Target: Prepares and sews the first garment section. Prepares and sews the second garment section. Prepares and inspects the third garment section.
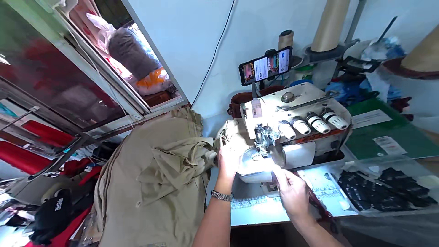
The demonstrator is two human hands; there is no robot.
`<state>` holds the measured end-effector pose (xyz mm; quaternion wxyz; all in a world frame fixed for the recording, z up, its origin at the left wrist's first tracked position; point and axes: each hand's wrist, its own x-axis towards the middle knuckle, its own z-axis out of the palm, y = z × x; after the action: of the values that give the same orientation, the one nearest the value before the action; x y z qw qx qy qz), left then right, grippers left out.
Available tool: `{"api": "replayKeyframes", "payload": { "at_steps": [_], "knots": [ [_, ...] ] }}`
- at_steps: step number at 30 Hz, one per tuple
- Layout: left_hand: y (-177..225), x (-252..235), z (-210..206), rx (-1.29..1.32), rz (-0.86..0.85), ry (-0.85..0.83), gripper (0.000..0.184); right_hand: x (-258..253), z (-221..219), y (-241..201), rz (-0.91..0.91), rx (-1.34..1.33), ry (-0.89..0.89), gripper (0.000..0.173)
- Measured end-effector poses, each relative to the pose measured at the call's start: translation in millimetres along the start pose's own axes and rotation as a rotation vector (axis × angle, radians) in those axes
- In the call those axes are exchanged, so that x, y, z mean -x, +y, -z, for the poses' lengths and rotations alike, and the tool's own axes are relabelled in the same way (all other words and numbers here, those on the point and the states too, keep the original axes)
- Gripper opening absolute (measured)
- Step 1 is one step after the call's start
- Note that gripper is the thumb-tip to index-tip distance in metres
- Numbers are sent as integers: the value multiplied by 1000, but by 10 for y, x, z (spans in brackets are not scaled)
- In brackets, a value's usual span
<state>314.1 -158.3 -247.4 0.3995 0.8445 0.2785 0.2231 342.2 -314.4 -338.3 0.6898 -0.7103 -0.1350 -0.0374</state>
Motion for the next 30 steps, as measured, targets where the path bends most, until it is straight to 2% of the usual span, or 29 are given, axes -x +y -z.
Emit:
{"api": "replayKeyframes", "payload": {
  "at_steps": [4, 9, 12, 15, 17, 20, 22, 25, 27, 28, 30],
  "knots": [
    [-220, 106, 18, -62, -104, 113, 33, 219, 81, 121, 107, -76, -105, 41],
    [-398, 397, 125, -134, 26, 137, 34, 388, 44, 80, 97, -172, -290, 36],
    [-438, 688, 192, -120, 109, 68, 37, 409, 7, 27, 33, -191, -364, 27],
    [-299, 1063, 184, -255, 125, -16, 40, 420, -3, -59, -21, -180, -385, 30],
    [-167, 1332, 82, -339, 70, -89, 39, 399, 19, -142, -85, -204, -426, 32],
    [-146, 1663, -187, -369, -78, -199, 32, 289, 97, -197, -216, -334, -478, 21],
    [-177, 1702, -213, -291, -106, -229, 36, 179, 192, -227, -337, -442, -331, 29],
    [-257, 1404, 158, -309, -40, -5, 39, -76, 388, -213, -515, -554, -1, 22],
    [-384, 1030, 553, -409, 52, 178, 43, -93, 492, -165, -403, -355, 77, 20],
    [-494, 829, 729, -441, 78, 243, 50, -19, 519, -146, -237, -182, 69, 24],
    [-786, 482, 959, -522, 65, 283, 65, 214, 523, -140, 228, 137, 13, 29]
  ]
}}
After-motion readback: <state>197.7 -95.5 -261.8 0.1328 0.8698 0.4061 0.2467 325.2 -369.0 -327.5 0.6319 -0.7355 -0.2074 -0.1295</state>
